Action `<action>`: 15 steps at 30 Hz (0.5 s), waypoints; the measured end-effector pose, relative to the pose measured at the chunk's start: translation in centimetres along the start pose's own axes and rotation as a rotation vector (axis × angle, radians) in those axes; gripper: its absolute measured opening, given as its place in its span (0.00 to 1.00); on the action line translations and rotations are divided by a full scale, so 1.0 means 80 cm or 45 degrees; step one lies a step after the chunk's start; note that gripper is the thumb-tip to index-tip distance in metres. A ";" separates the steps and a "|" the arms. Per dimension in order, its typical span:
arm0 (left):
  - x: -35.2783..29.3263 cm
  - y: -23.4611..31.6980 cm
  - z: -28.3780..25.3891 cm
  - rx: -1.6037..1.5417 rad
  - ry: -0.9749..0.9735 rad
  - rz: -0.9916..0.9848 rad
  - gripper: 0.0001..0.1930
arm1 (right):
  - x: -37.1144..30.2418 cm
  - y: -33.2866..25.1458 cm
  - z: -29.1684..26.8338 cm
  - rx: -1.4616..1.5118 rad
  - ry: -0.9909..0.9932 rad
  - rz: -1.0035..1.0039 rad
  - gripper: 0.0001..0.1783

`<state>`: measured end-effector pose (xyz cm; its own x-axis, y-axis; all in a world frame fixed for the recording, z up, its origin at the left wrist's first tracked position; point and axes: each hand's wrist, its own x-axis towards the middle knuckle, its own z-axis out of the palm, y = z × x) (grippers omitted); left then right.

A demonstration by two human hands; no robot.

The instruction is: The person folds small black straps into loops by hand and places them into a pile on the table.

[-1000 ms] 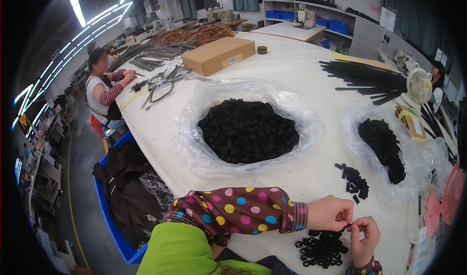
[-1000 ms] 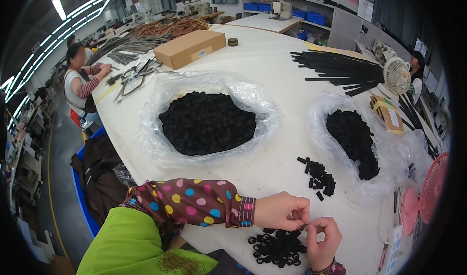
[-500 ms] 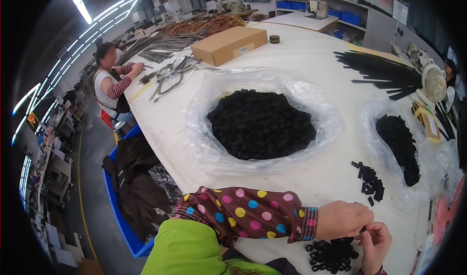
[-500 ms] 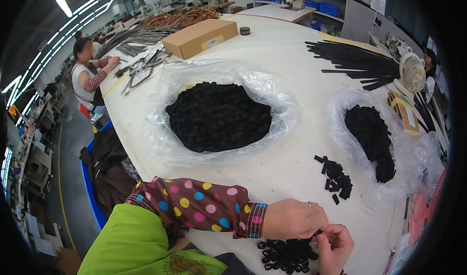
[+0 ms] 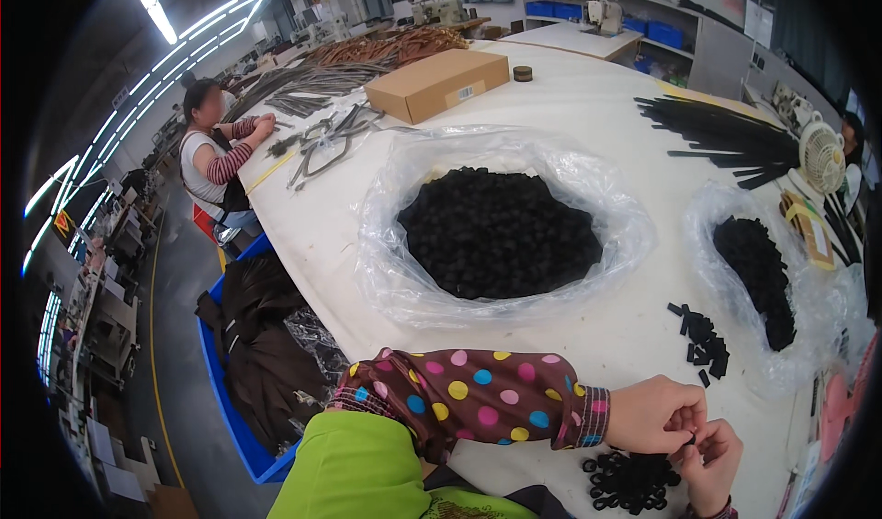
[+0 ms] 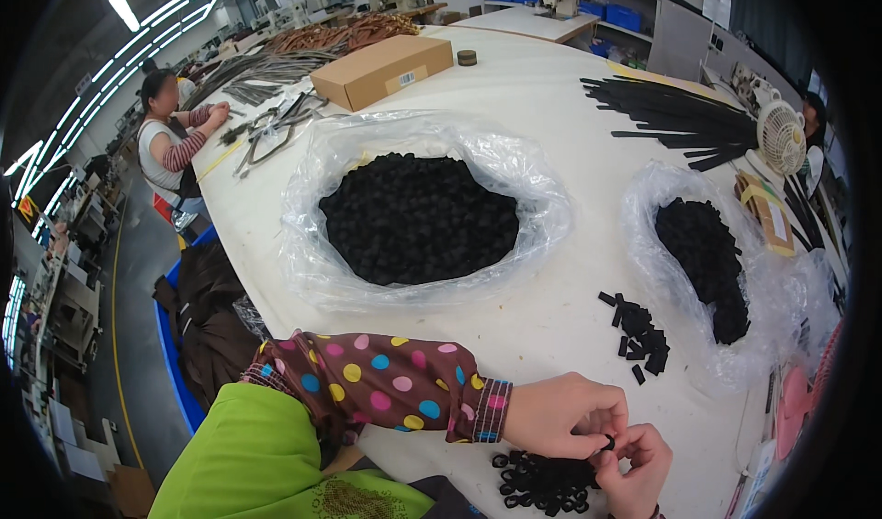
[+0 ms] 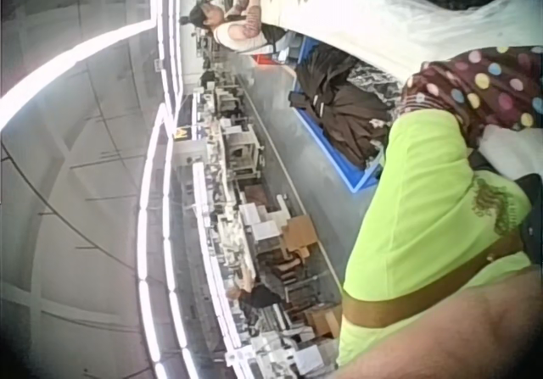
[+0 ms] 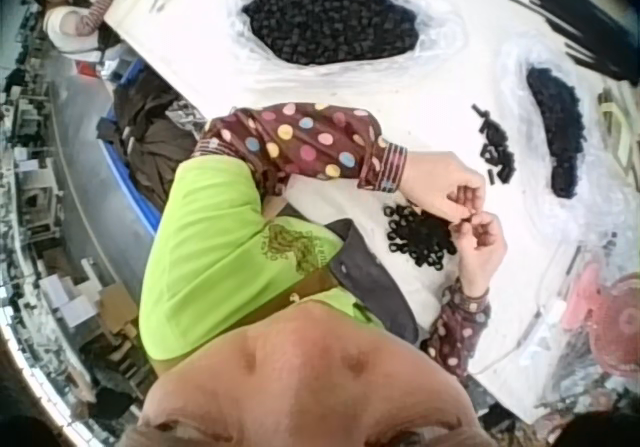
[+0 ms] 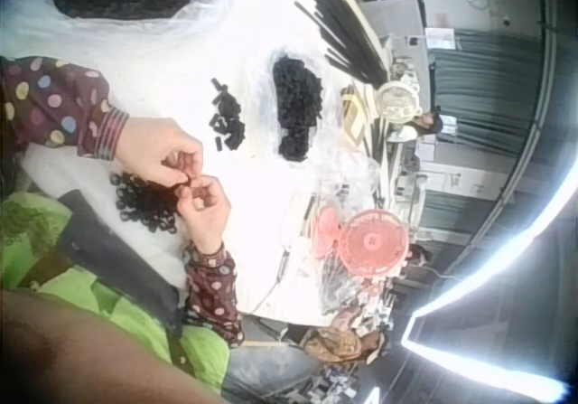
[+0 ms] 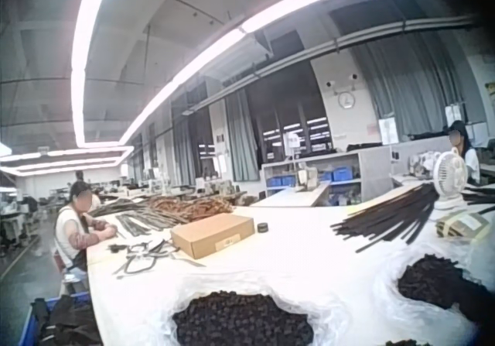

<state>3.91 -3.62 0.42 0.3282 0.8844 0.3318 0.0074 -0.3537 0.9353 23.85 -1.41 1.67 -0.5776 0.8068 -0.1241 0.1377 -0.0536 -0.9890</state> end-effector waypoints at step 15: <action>0.004 0.004 -0.002 -0.085 -0.036 -0.106 0.08 | -0.001 -0.005 0.016 -0.943 0.451 -0.815 0.06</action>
<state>3.86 -3.37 0.86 0.3557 0.9007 0.2496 -0.0264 -0.2572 0.9660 22.80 -2.24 1.97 -0.4643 0.6897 0.5557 0.4174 0.7237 -0.5496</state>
